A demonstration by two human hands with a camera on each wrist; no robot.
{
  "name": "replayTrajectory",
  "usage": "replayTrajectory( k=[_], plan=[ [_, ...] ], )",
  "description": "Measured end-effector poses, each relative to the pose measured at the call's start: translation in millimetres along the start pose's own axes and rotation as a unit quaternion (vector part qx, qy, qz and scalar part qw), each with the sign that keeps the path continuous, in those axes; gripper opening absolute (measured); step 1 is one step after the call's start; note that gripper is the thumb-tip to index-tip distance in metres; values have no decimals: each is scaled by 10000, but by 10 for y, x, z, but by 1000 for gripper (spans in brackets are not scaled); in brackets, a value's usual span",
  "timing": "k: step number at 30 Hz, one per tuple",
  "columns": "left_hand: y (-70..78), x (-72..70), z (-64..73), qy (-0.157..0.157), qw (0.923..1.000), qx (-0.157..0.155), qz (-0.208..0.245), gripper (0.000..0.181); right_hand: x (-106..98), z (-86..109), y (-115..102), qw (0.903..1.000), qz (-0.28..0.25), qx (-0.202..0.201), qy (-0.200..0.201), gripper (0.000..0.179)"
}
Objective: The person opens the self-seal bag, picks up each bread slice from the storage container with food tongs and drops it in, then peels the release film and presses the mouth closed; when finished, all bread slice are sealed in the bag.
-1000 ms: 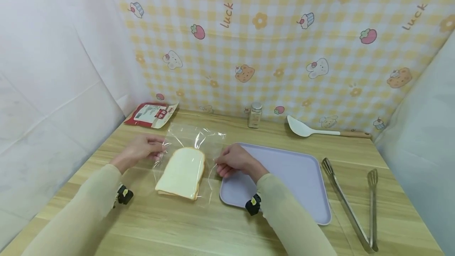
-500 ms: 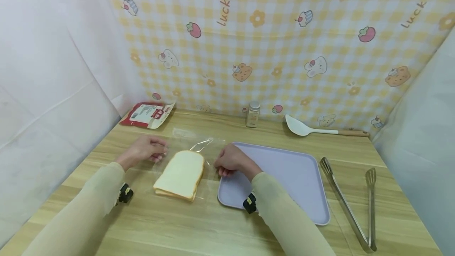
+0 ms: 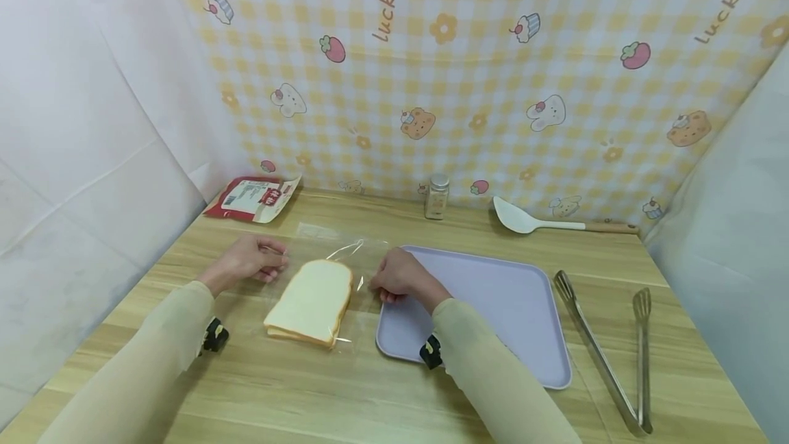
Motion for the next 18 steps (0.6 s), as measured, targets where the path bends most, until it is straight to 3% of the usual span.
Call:
replayTrajectory(
  k=[11, 15, 18],
  plan=[
    [-25, -61, -15, 60, 10000, -10, 11, 38, -3, -5, 2, 9999, 39, 10, 150, 34],
    [7, -160, 35, 190, 9990, 172, -359, 40, -164, 96, -9, 9986, 82, 78, 509, 33],
    [94, -271, 132, 425, 9929, 464, -1011, 43, -421, 254, 16, 9954, 48, 115, 947, 32]
  ],
)
Point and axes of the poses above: each hand's wrist, its own z-axis away from the middle knuckle, its own x-axis out of the palm, y = z × x, the point moved 3 cm from there along -z, towards the middle knuckle
